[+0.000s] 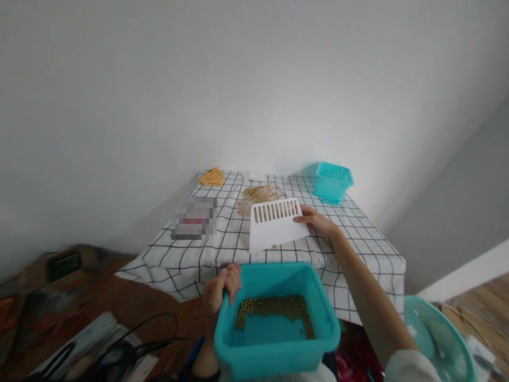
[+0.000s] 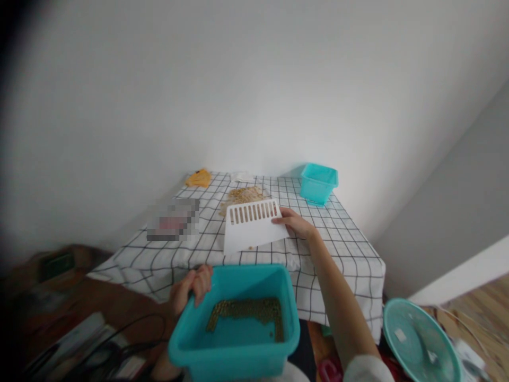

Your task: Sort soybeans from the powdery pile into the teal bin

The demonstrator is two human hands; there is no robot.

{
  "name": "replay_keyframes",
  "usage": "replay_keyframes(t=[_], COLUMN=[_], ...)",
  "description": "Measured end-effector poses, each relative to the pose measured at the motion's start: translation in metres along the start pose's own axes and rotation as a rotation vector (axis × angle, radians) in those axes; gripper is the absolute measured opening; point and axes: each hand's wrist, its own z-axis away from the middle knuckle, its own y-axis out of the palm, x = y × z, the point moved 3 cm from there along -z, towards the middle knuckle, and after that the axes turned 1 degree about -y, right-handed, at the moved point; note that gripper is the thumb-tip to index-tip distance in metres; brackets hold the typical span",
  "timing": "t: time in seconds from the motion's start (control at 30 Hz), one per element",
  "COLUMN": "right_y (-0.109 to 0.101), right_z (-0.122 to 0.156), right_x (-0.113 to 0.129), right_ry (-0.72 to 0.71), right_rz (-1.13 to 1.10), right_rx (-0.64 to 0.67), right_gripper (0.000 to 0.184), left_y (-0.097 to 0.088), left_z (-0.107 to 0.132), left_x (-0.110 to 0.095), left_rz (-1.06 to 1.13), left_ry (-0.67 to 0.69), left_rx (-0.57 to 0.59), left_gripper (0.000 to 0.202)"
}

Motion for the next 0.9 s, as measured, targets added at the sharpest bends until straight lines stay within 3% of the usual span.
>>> replay_keyframes(t=[0.1,0.27,0.47,0.67,0.9], right_y=[-0.002,-0.029,-0.045,-0.040,-0.038], right_z=[0.001,-0.008,-0.012,-0.012,-0.015], right_x=[0.002,0.000,-0.011,-0.013,-0.013], right_ry=[-0.038,-0.208,-0.116,-0.109,-0.162], right_rz=[-0.025,-0.122,-0.126,-0.124,-0.064], right_rx=[-0.013,-0.357,-0.647,-0.611,-0.563], right_gripper=[0.033,0.036,0.036,0.040,0.041], left_y=[0.002,0.004,0.002,0.012,0.016], left_z=[0.002,0.003,-0.009,-0.026,-0.025], left_x=[-0.002,-0.004,-0.013,-0.022,-0.025], left_rz=[-0.004,-0.012,-0.018,0.022,0.003], left_ry=[0.007,0.004,0.030,-0.046,-0.067], left_rx=[-0.005,0.005,0.019,0.027,0.038], left_gripper=[0.061,0.063,0.067,0.058,0.056])
